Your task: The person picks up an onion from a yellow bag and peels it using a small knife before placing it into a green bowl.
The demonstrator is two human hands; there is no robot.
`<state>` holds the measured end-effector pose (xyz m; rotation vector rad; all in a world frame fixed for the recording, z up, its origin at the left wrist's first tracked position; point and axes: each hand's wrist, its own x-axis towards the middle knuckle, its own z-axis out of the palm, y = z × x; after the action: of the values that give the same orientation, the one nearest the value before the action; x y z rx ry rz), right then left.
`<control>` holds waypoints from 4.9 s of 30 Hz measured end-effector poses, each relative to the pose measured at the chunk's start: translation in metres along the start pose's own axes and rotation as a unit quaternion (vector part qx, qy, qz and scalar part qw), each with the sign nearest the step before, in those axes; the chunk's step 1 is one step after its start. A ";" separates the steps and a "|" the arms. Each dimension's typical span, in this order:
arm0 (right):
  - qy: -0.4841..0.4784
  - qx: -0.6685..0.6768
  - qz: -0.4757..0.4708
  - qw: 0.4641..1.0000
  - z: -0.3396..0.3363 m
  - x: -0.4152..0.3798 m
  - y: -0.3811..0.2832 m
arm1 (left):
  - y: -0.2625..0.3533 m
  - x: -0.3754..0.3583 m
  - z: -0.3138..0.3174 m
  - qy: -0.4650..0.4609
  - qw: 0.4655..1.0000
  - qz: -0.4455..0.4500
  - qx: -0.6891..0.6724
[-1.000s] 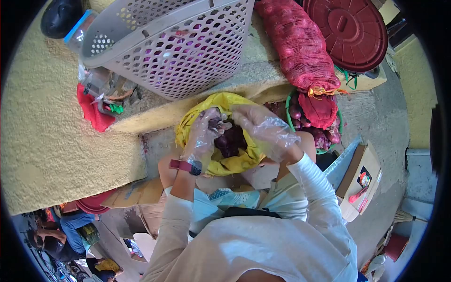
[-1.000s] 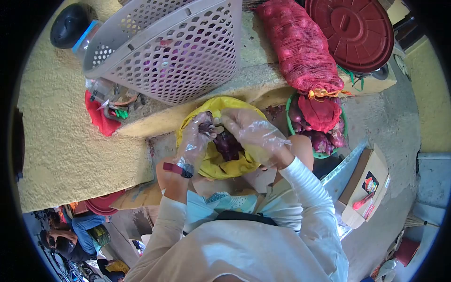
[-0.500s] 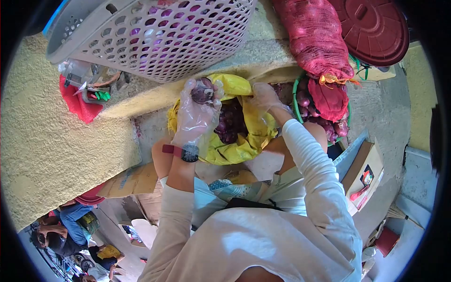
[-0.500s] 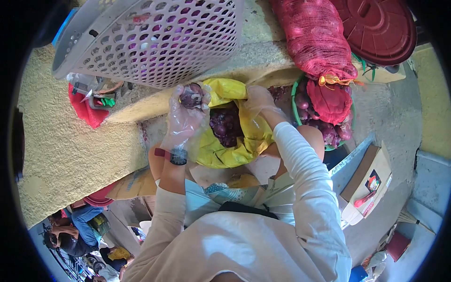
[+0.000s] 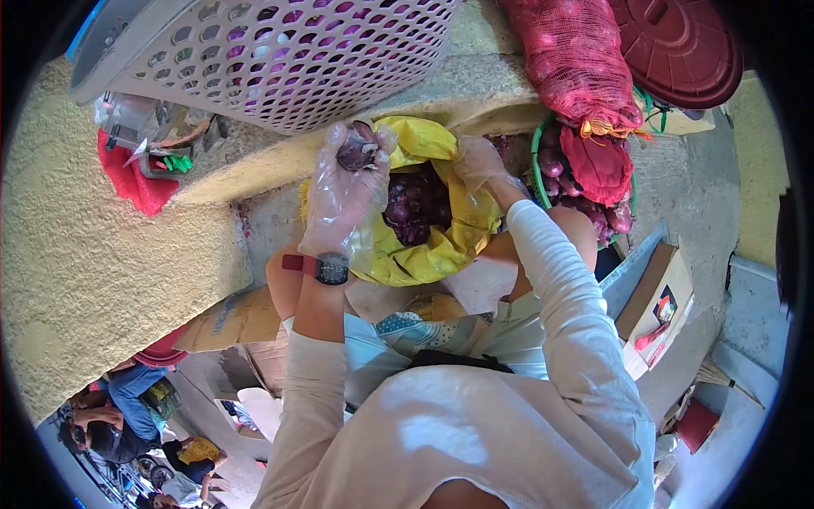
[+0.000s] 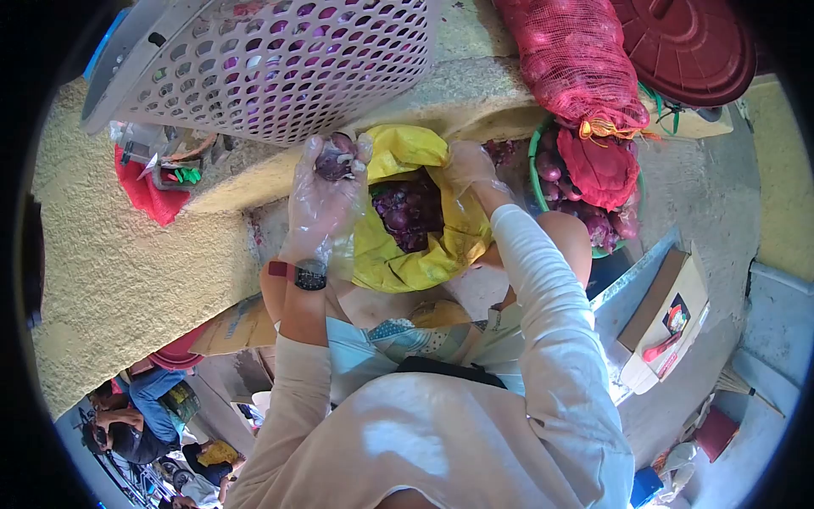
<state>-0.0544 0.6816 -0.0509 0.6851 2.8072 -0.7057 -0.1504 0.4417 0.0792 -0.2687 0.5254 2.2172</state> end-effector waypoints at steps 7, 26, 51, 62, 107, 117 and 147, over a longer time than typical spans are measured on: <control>0.037 0.029 -0.085 0.995 -0.132 -0.071 -0.035 | -0.006 0.014 -0.010 -0.018 0.999 -0.042 -0.006; 0.253 -0.134 0.539 0.792 -0.101 -0.496 0.293 | 0.002 0.039 -0.068 -0.102 0.994 -0.033 -0.021; -0.044 0.597 -0.035 0.800 -0.115 -0.116 -0.111 | -0.003 -0.001 -0.032 0.057 0.998 -0.018 0.004; -0.140 0.597 -0.048 0.788 -0.096 -0.106 -0.118 | 0.006 -0.007 -0.051 0.126 0.990 0.056 -0.025; -0.144 0.612 -0.088 0.773 -0.099 -0.094 -0.117 | 0.005 -0.001 -0.033 0.032 0.999 0.011 0.021; -0.041 0.389 -0.123 0.912 -0.090 -0.057 -0.152 | -0.003 -0.002 -0.042 0.031 0.999 0.034 0.018; -0.085 0.525 -0.123 0.838 -0.056 -0.042 -0.139 | -0.012 -0.004 -0.028 0.091 0.989 0.075 0.095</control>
<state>-0.0859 0.5836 0.0653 0.3146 2.1513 -2.2662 -0.1383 0.4326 0.0527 -0.3413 0.8767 2.2786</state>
